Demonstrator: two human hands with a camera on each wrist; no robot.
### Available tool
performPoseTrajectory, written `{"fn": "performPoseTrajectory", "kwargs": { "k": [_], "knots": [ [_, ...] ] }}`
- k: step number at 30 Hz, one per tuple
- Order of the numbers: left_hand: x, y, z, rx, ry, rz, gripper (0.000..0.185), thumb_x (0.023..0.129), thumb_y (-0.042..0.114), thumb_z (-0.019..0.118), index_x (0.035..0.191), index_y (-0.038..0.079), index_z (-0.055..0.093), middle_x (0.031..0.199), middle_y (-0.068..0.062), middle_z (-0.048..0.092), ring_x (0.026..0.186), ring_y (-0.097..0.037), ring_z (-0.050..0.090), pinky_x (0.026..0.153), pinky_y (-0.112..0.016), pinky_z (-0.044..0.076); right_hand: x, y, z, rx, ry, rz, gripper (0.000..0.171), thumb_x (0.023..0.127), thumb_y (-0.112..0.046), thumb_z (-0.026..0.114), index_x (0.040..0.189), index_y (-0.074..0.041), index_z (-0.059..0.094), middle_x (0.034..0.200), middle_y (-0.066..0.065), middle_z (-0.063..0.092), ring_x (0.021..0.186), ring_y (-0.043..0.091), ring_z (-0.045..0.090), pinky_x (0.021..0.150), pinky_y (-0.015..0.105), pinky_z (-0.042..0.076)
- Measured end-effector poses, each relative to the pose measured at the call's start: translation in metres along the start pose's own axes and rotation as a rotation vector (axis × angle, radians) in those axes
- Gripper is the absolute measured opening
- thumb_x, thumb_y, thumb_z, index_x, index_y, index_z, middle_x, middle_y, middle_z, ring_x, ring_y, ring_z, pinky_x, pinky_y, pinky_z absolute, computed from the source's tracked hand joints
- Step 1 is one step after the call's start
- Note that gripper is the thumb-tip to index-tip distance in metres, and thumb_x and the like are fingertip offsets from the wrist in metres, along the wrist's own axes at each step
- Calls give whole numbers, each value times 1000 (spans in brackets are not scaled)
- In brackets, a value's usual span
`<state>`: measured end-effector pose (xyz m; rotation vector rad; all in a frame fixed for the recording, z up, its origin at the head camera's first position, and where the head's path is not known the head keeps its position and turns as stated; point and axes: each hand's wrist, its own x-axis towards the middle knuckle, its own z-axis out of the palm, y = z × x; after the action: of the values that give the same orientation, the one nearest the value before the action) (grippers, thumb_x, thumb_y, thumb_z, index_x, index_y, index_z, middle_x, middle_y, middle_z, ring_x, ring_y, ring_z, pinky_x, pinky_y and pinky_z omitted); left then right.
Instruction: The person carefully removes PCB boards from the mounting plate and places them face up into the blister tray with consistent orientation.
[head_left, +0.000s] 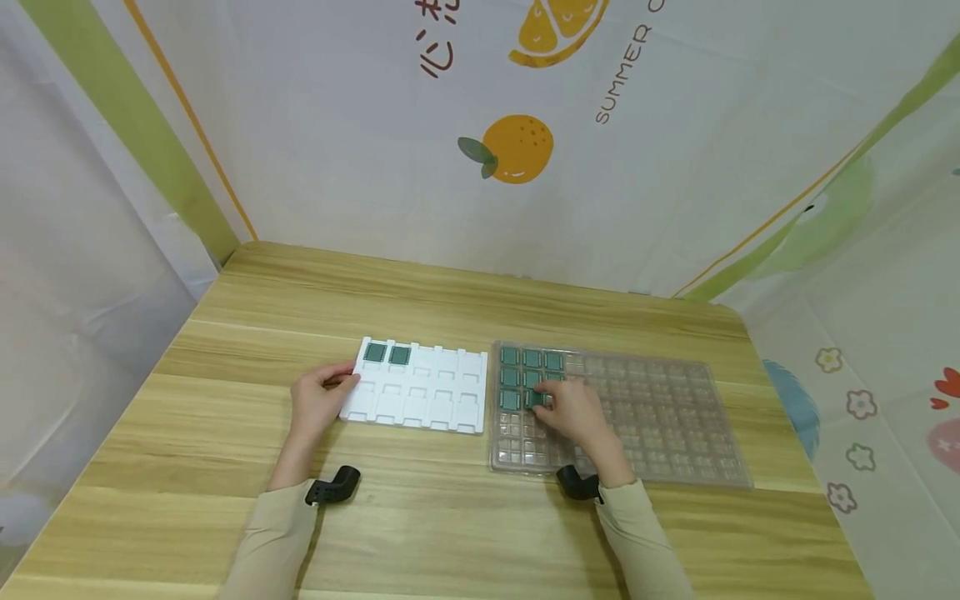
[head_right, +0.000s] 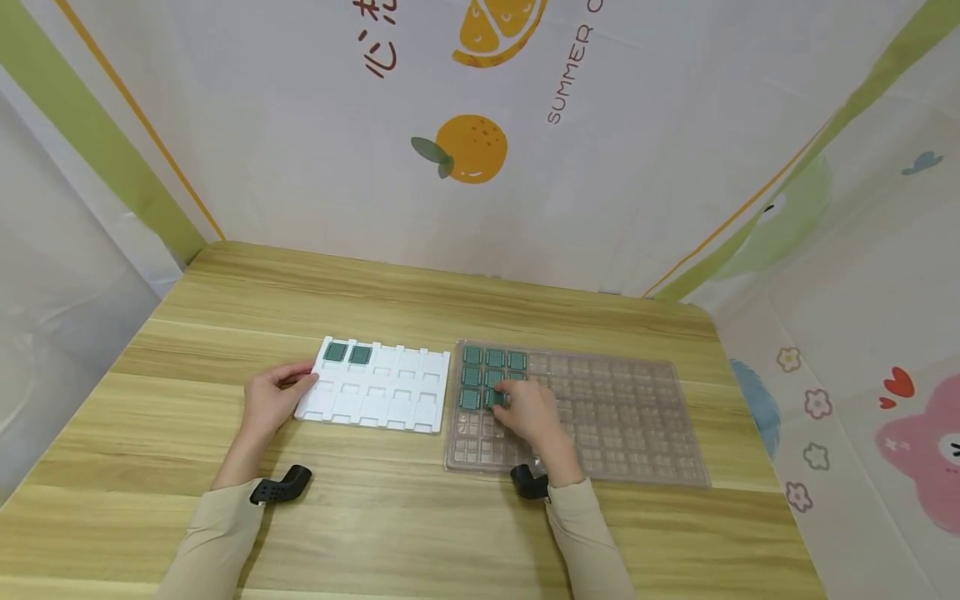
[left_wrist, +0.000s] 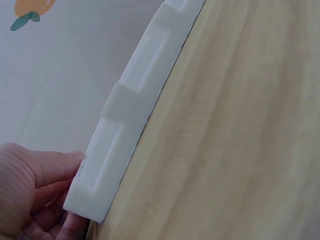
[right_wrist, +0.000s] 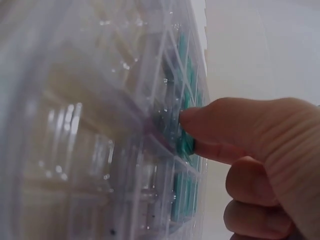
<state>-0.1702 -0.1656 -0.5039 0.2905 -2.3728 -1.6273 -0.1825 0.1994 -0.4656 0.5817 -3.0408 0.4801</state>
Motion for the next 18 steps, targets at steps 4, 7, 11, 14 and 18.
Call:
{"fn": "performPoseTrajectory", "kwargs": {
  "k": [4, 7, 11, 14, 18],
  "knots": [
    [0, 0, 0, 12, 1, 2, 20, 82, -2, 66, 100, -8, 69, 88, -23, 67, 67, 5, 52, 60, -9, 43, 0, 1, 0, 4, 11, -7, 28, 75, -15, 77, 100, -4, 72, 42, -9, 38, 40, 4, 31, 39, 19, 21],
    [0, 0, 0, 19, -1, 4, 20, 82, -2, 66, 101, -8, 69, 89, -23, 67, 67, 5, 52, 60, -9, 42, 0, 2, 0, 15, 5, 0, 29, 76, -16, 77, 101, -4, 72, 43, -9, 36, 41, 4, 30, 39, 19, 22],
    [0, -1, 0, 20, -3, 7, 20, 82, -2, 66, 101, -8, 69, 89, -23, 67, 67, 5, 52, 60, -9, 42, 0, 1, -2, 36, -8, 18, 29, 76, -17, 77, 103, -5, 71, 45, -8, 35, 41, 4, 29, 39, 20, 22],
    [0, -1, 1, 19, -2, 11, 20, 82, -2, 66, 101, -8, 69, 88, -23, 67, 67, 5, 52, 60, -9, 42, -1, 1, -2, 45, -12, 25, 29, 77, -17, 76, 103, -5, 71, 46, -8, 36, 41, 5, 29, 40, 20, 22],
    [-1, 0, 1, 20, 5, 12, 19, 81, -2, 67, 100, -7, 70, 86, -22, 67, 67, 5, 52, 59, -9, 42, 0, 1, -2, 41, -3, 21, 28, 77, -18, 76, 102, -5, 71, 47, -8, 36, 42, 5, 29, 39, 20, 22]
  ]
}}
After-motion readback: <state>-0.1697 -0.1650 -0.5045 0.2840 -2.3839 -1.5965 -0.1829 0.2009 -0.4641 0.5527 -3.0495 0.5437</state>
